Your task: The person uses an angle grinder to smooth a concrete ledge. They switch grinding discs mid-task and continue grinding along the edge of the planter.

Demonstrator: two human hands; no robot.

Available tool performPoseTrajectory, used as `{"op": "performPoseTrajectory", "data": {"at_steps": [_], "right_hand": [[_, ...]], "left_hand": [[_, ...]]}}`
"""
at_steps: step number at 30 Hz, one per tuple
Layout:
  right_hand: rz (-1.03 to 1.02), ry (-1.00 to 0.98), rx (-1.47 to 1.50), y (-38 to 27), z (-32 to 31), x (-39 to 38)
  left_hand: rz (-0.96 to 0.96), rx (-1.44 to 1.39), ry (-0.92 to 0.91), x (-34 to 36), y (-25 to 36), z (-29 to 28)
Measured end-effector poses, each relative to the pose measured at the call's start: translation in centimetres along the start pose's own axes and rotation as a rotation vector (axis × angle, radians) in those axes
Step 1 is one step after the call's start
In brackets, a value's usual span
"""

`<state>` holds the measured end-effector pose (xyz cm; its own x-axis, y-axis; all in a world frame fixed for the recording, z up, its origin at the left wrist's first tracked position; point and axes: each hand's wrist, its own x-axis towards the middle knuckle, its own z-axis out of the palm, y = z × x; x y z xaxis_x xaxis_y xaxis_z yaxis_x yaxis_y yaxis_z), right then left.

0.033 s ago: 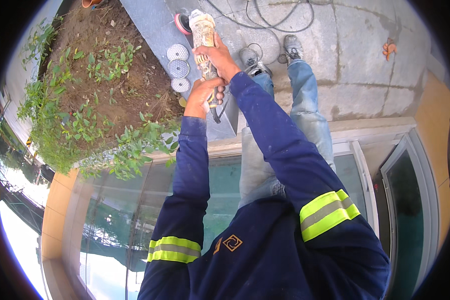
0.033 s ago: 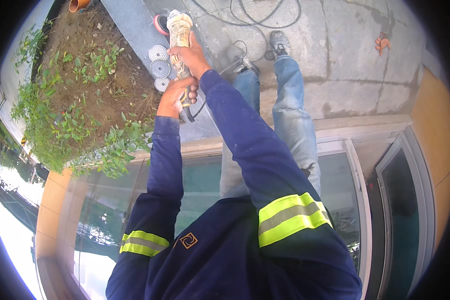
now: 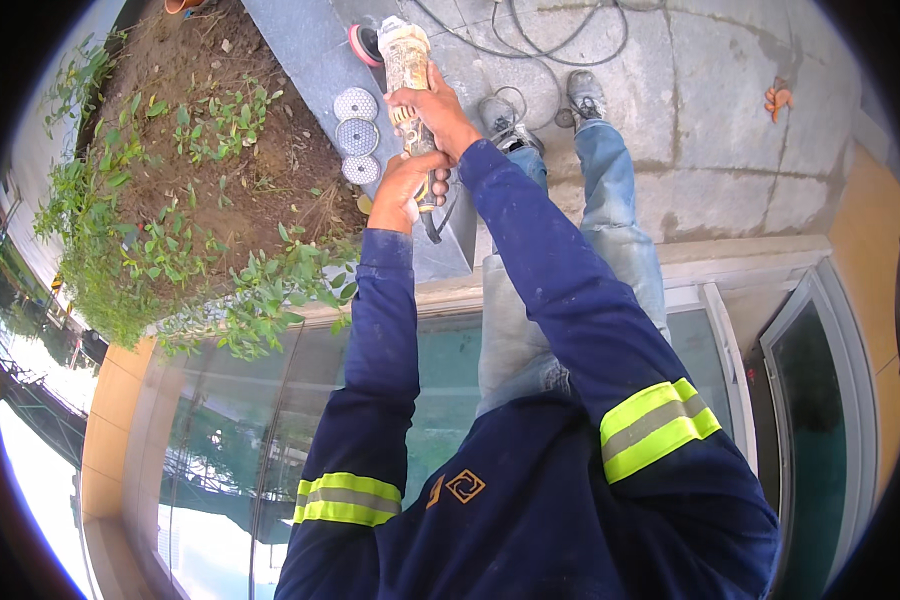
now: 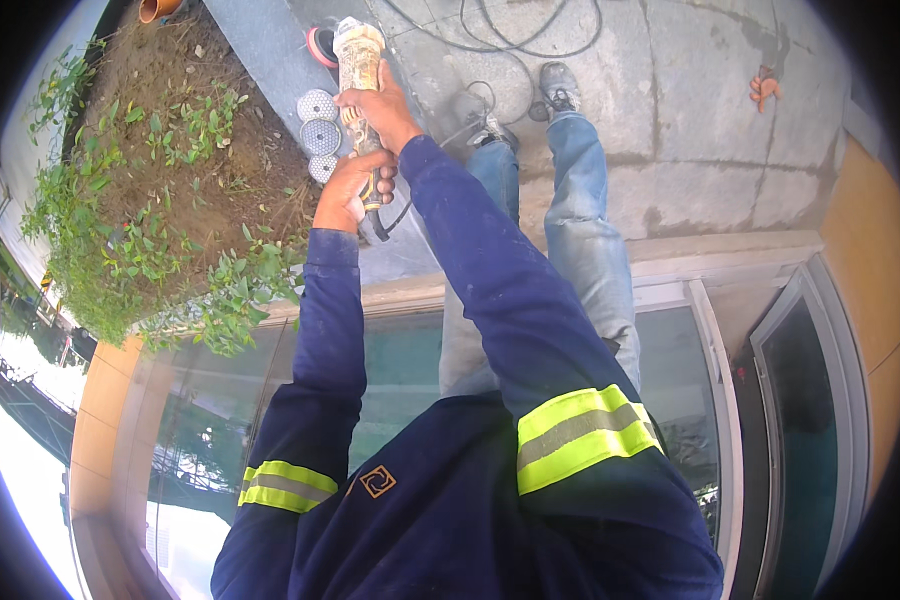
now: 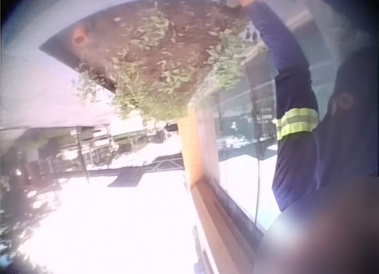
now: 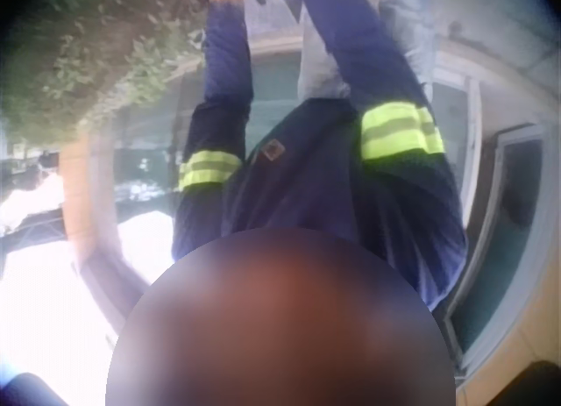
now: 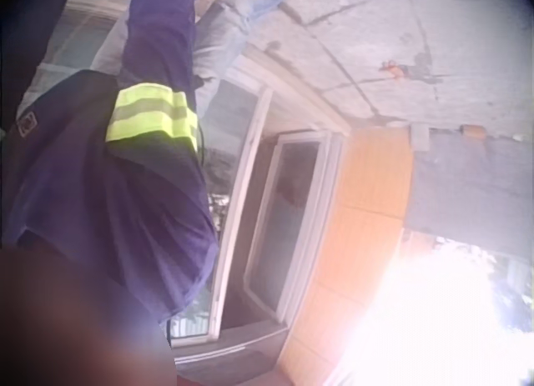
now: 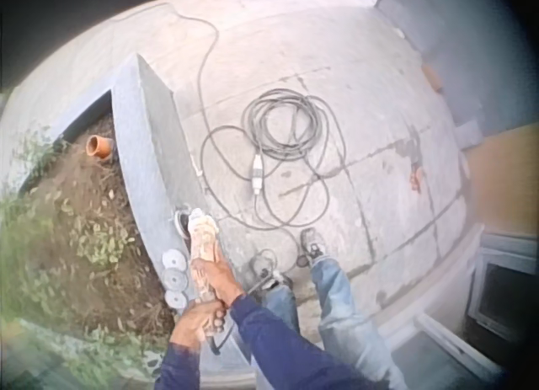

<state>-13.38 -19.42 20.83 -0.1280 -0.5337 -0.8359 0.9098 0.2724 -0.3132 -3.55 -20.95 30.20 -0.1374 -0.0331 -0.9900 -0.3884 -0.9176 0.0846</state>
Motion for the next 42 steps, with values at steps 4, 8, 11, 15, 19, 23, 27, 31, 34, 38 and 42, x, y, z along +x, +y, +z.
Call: {"op": "performPoseTrajectory", "data": {"at_steps": [4, 8, 11, 15, 19, 23, 27, 31, 34, 38, 42], "right_hand": [[-0.018, -0.043, -0.003, 0.2, -0.6, 0.5], [0.046, 0.018, 0.01, 2.9, -2.4, -2.0], [0.118, 0.065, 0.003, 4.8, -4.1, -5.1], [0.173, 0.109, 0.013, 7.8, -6.5, -9.8], [0.203, 0.11, 0.063, 10.9, -9.0, -13.4], [0.226, 0.165, 0.027, 11.2, -9.4, -14.4], [0.156, 0.088, 0.027, 9.4, -8.4, -11.8], [0.03, 0.01, 0.064, 7.7, -5.9, -7.7], [-0.016, 0.032, 0.022, 6.8, -5.0, -6.8], [0.083, 0.087, 0.052, 7.7, -6.3, -8.3], [0.129, 0.122, 0.062, 10.2, -8.5, -10.2]], "left_hand": [[0.016, -0.008, 0.003, 0.6, -0.4, 0.0], [-0.031, -0.018, 0.024, 0.0, -4.2, -0.2], [-0.088, -0.028, 0.029, -1.0, -7.8, -0.4], [-0.16, -0.051, 0.048, -3.0, -13.3, -0.5], [-0.254, -0.059, 0.095, -5.4, -16.8, 0.1], [-0.268, -0.115, 0.064, -5.7, -17.9, 0.6], [-0.219, -0.112, 0.087, -4.5, -15.1, 0.8], [-0.087, -0.044, 0.077, -3.1, -11.2, 0.3], [-0.063, -0.02, 0.083, -2.8, -9.9, 0.5], [-0.131, -0.025, 0.092, -2.9, -11.6, 0.4], [-0.226, -0.038, 0.114, -3.2, -14.6, 0.5]]}}
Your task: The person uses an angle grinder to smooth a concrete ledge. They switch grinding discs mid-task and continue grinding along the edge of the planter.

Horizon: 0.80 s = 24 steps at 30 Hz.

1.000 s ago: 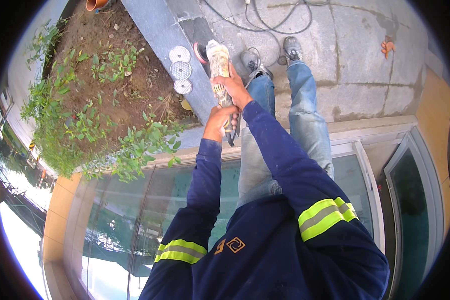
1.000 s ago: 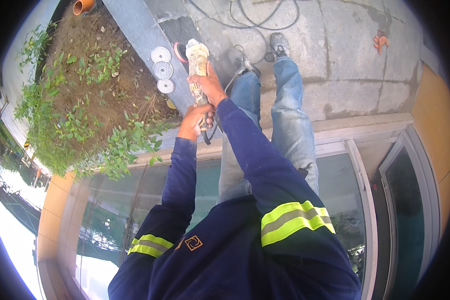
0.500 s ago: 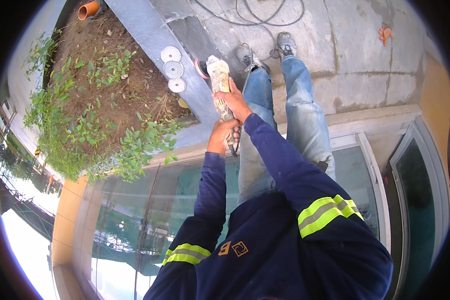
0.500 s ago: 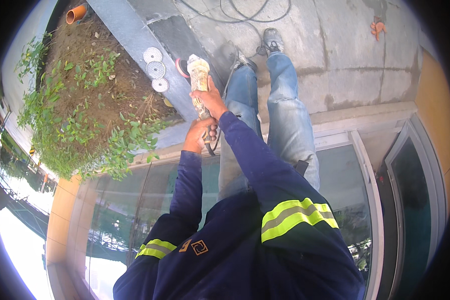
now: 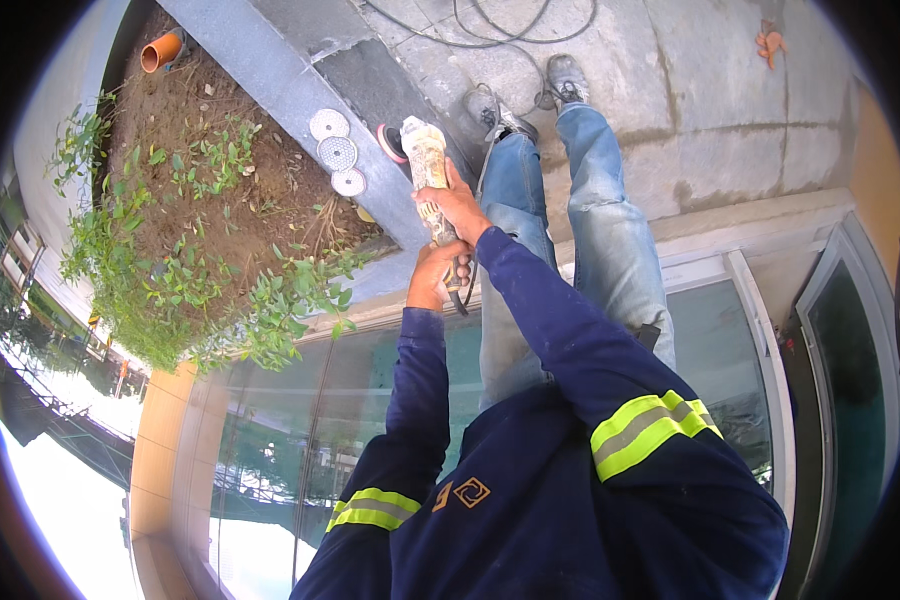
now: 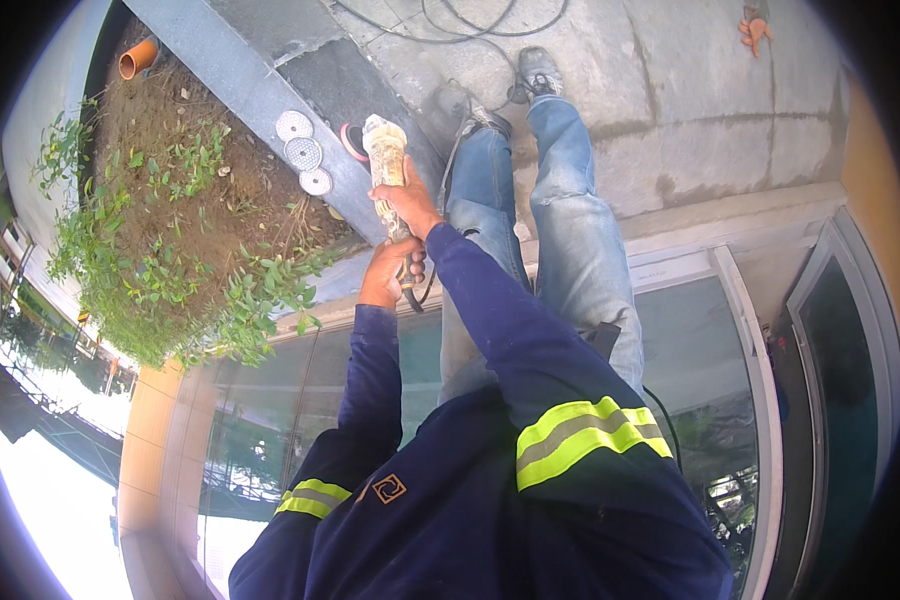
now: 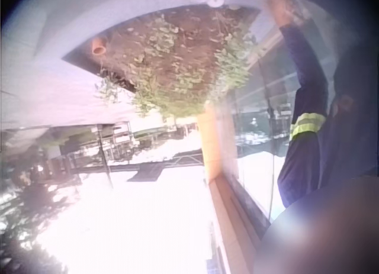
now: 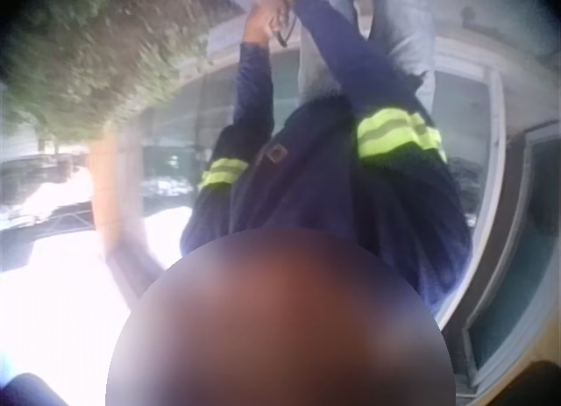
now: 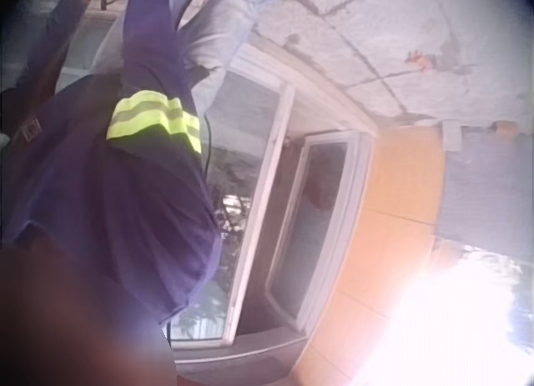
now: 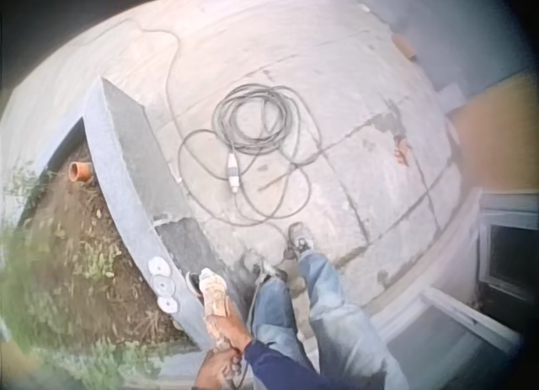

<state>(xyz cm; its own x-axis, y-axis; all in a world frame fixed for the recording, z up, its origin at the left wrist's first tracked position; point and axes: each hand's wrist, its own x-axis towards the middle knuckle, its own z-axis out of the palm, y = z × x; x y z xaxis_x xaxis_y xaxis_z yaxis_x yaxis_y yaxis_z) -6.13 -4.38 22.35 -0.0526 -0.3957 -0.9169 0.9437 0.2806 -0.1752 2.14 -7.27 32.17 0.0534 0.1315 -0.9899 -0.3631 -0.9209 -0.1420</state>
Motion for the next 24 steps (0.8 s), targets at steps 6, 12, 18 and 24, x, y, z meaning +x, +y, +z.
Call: {"op": "performPoseTrajectory", "data": {"at_steps": [6, 12, 18, 24], "right_hand": [[0.005, -0.006, -0.014, -1.1, 0.5, 0.6], [-0.078, -0.095, 0.009, -5.4, 3.5, 5.2], [0.006, -0.13, 0.188, -5.0, 3.0, 9.4], [0.135, -0.122, 0.248, -2.4, 0.5, 9.7]], "left_hand": [[0.027, 0.012, 0.011, 0.3, 1.4, 0.3], [0.12, 0.107, 0.031, 2.5, 7.4, 0.1], [0.117, 0.152, 0.062, 4.6, 8.5, 0.3], [0.052, 0.135, 0.116, 3.9, 4.3, 0.1]]}}
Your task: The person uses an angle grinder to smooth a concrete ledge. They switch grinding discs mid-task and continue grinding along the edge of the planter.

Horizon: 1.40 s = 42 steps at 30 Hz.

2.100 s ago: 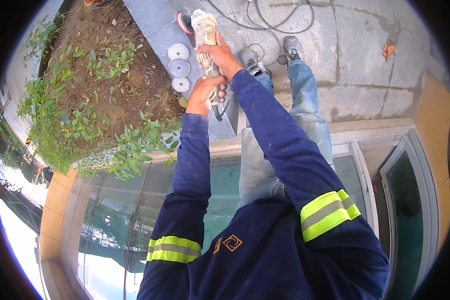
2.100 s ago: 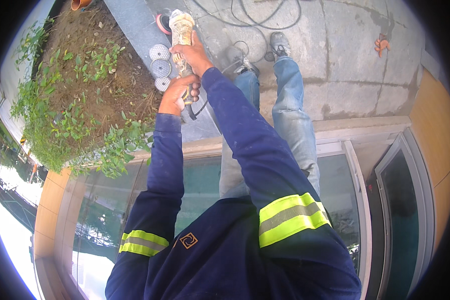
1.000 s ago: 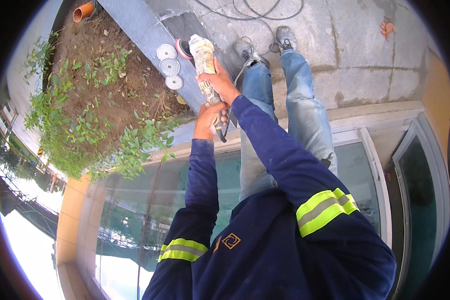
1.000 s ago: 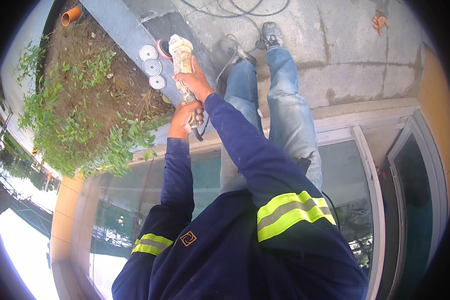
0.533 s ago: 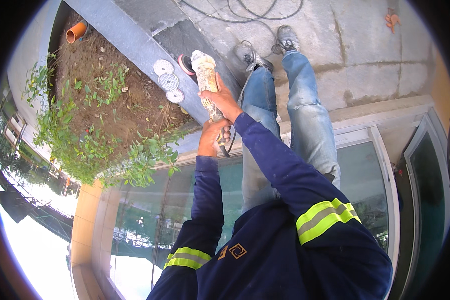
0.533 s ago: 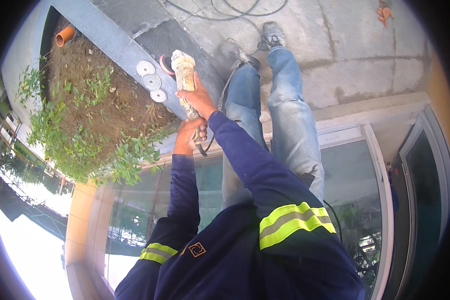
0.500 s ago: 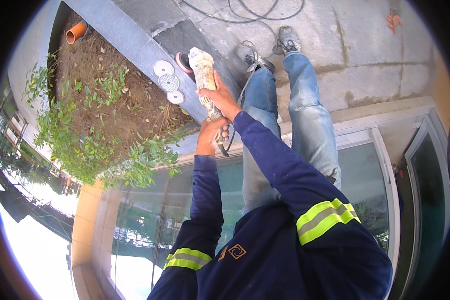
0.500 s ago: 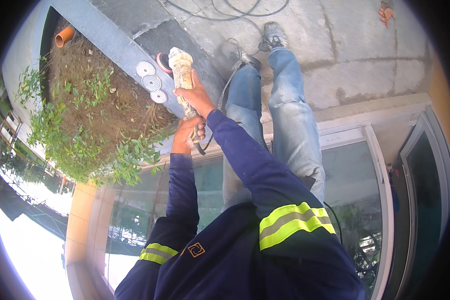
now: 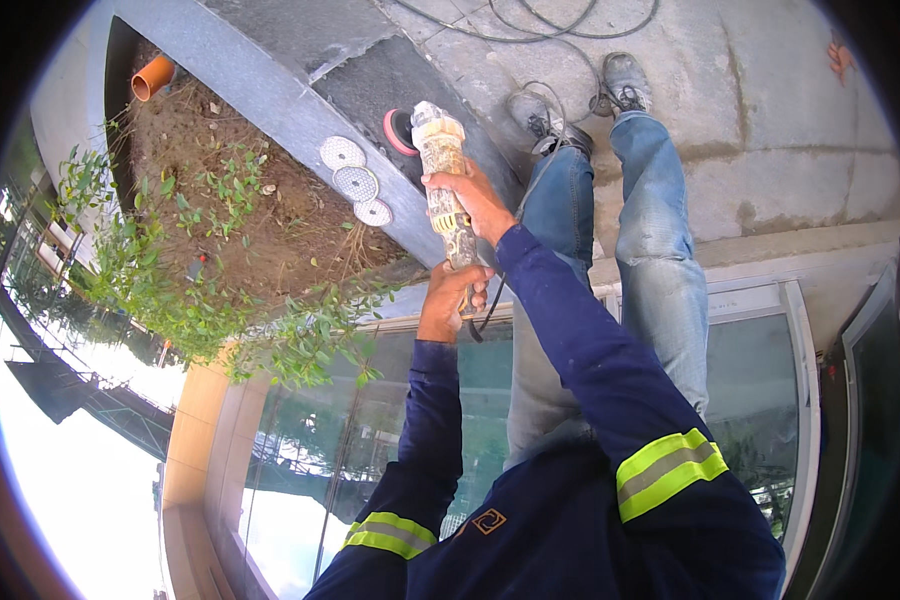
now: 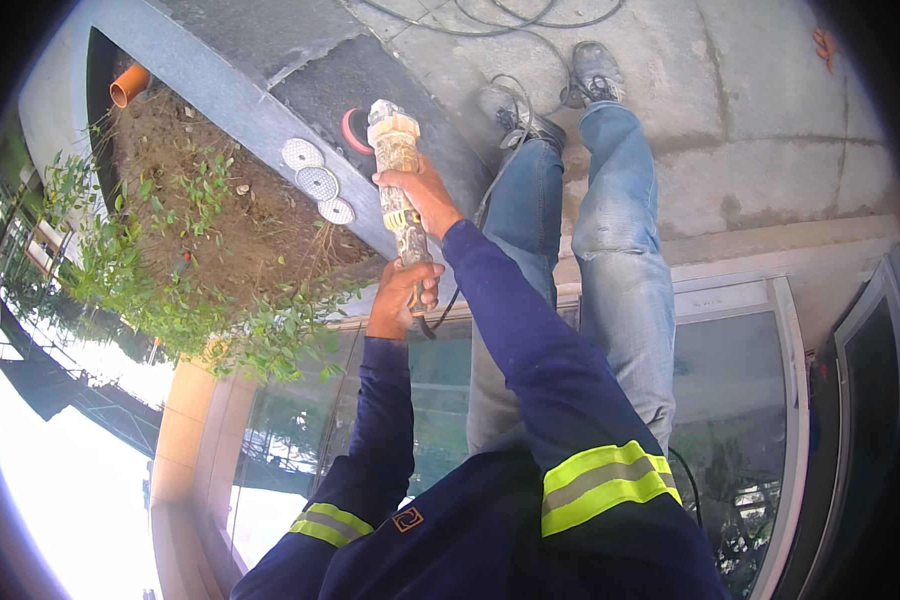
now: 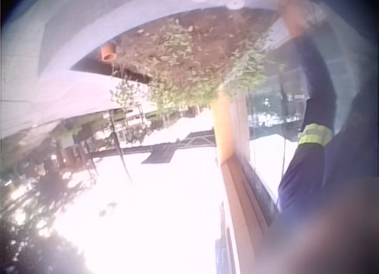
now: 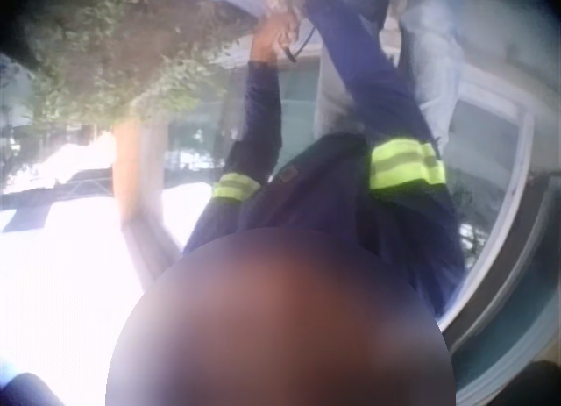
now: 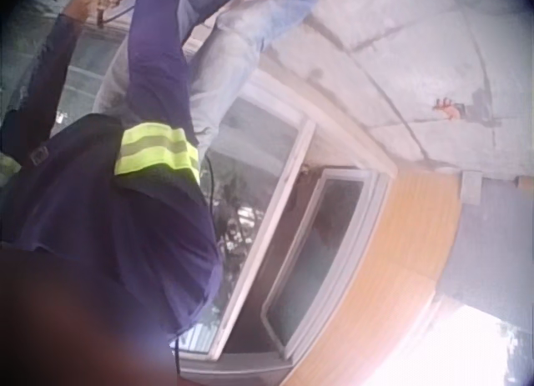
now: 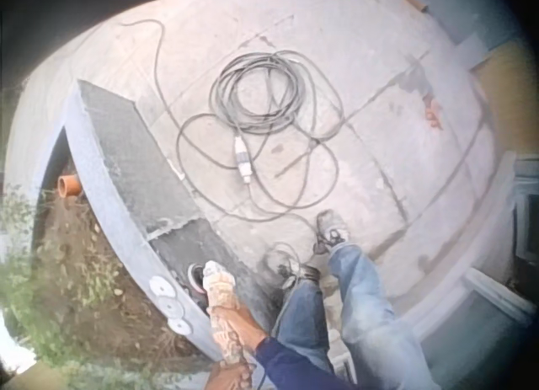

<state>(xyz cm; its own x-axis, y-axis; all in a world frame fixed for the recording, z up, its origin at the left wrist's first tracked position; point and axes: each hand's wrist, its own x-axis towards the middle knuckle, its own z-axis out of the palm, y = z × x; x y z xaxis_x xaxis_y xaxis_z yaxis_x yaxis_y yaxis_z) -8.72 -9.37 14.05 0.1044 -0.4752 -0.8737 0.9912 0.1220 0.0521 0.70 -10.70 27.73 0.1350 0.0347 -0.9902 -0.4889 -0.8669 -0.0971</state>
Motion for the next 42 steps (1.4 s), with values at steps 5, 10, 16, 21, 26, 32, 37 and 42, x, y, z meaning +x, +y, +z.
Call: {"op": "performPoseTrajectory", "data": {"at_steps": [5, 10, 16, 21, 26, 32, 37, 42], "right_hand": [[-0.061, 0.069, -0.095, 0.8, 0.4, -1.6], [-0.138, 0.067, -0.198, 0.3, 2.2, -1.3], [-0.193, 0.064, -0.23, -0.2, 3.5, 0.5], [-0.134, 0.08, -0.223, -0.4, 2.9, 0.0], [-0.161, 0.067, -0.237, 0.3, 2.8, -1.6], [-0.216, 0.023, -0.199, -0.8, 4.6, -0.1], [-0.105, 0.066, -0.221, -0.9, 3.4, -0.5], [-0.123, 0.074, -0.193, 0.1, 3.3, -2.3]], "left_hand": [[0.016, -0.042, -0.01, -0.6, -1.6, -0.1], [0.102, -0.12, -0.017, -1.0, -0.8, -0.5], [0.123, -0.077, -0.054, 0.6, 0.5, -1.6], [0.113, -0.111, -0.072, 0.9, -0.1, -1.5], [0.137, -0.116, -0.101, -0.4, -1.4, -1.7], [0.169, -0.08, -0.097, -0.3, 0.9, -1.9], [0.118, -0.094, -0.113, 0.6, 0.0, -1.9], [0.14, -0.068, -0.104, -0.9, -1.3, -2.0]]}}
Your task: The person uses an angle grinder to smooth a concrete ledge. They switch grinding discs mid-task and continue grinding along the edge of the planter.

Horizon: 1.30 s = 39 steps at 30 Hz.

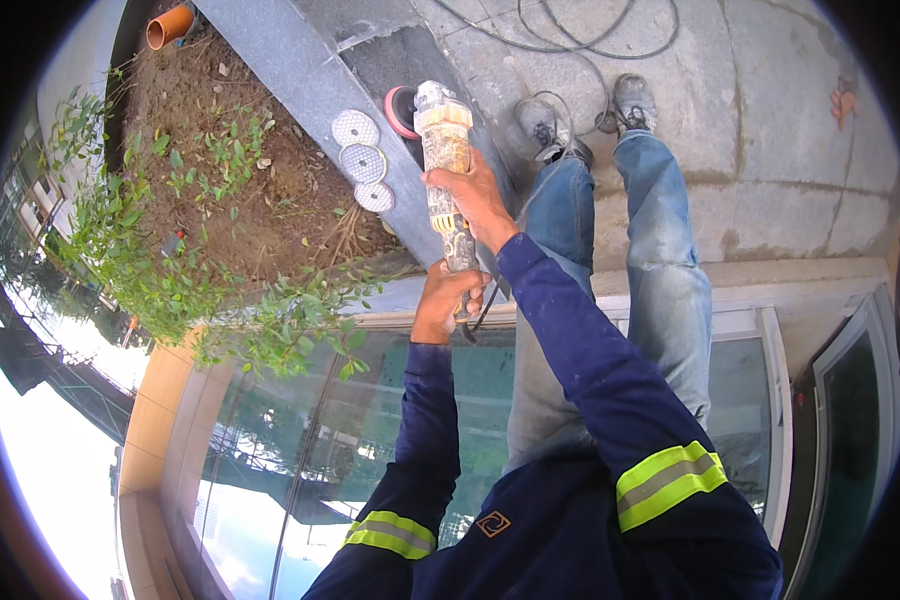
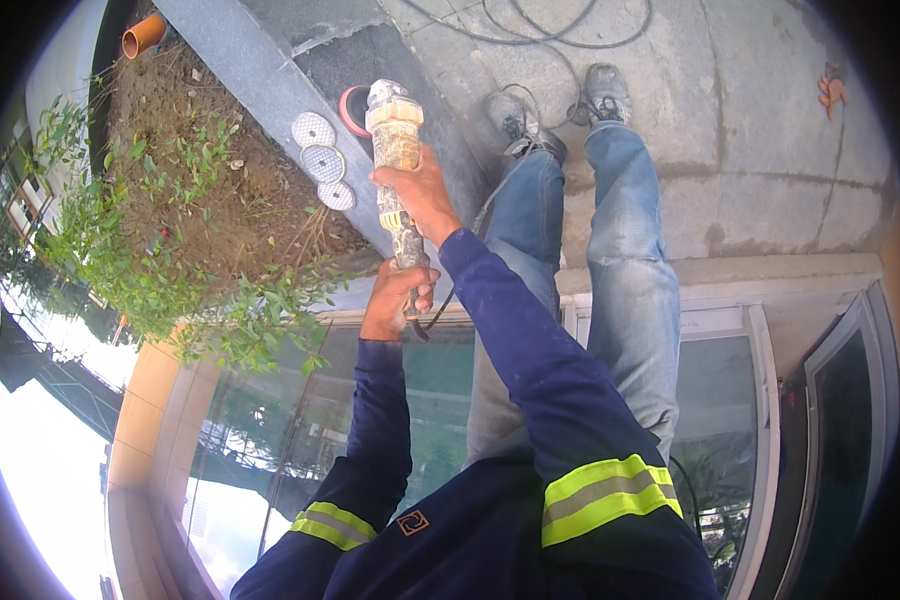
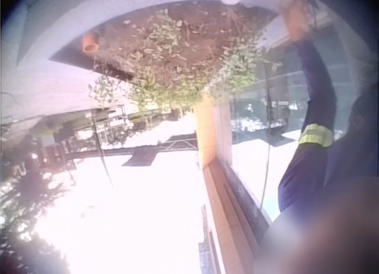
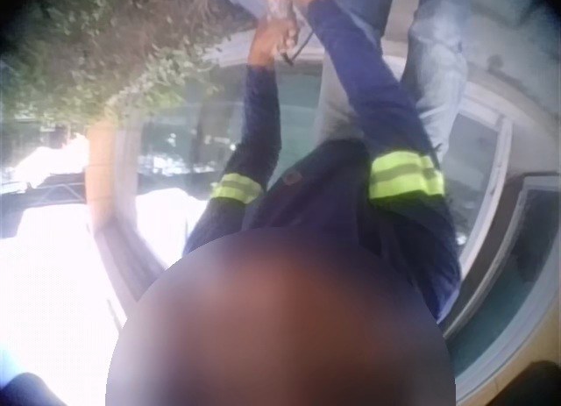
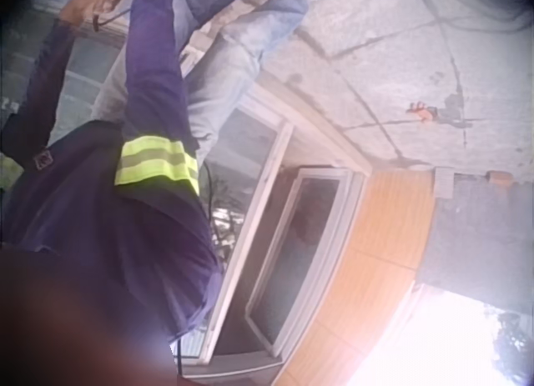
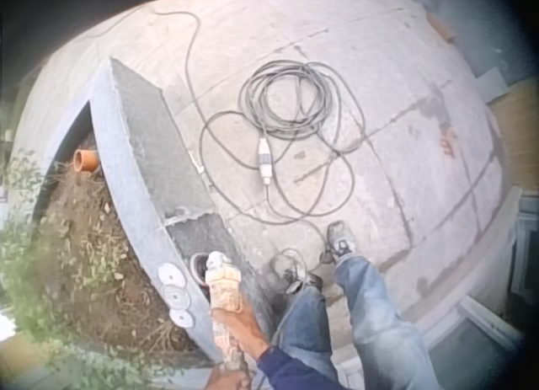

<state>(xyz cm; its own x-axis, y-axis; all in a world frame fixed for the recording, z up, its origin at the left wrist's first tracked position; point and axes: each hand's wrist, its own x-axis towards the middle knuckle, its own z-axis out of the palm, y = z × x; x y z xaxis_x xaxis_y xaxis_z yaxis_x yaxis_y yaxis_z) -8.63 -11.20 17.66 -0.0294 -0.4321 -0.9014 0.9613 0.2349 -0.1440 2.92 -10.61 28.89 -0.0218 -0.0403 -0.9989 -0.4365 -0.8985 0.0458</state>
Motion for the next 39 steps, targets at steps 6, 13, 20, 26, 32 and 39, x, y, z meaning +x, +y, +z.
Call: {"op": "performPoseTrajectory", "data": {"at_steps": [6, 13, 20, 26, 32, 39], "right_hand": [[-0.081, -0.076, 0.024, -1.8, 2.4, 2.5], [0.003, 0.002, -0.019, -1.6, 1.1, 2.3], [-0.058, -0.068, 0.023, -2.3, 2.8, 1.8], [-0.07, -0.069, -0.016, -3.1, 3.2, 4.5], [0.007, -0.064, -0.053, -2.9, 1.6, 2.4], [-0.054, -0.066, -0.051, -4.3, 4.0, 3.7]], "left_hand": [[0.056, 0.01, 0.028, 0.5, 3.8, 0.1], [-0.025, -0.045, -0.016, 1.5, 2.3, -0.3], [0.057, 0.011, 0.026, -0.3, 3.9, 0.1], [0.041, -0.004, -0.01, 1.3, 6.3, 0.4], [0.012, -0.087, 0.023, 0.8, 3.2, 0.9], [0.079, -0.039, -0.001, 0.8, 6.2, 0.8]]}}
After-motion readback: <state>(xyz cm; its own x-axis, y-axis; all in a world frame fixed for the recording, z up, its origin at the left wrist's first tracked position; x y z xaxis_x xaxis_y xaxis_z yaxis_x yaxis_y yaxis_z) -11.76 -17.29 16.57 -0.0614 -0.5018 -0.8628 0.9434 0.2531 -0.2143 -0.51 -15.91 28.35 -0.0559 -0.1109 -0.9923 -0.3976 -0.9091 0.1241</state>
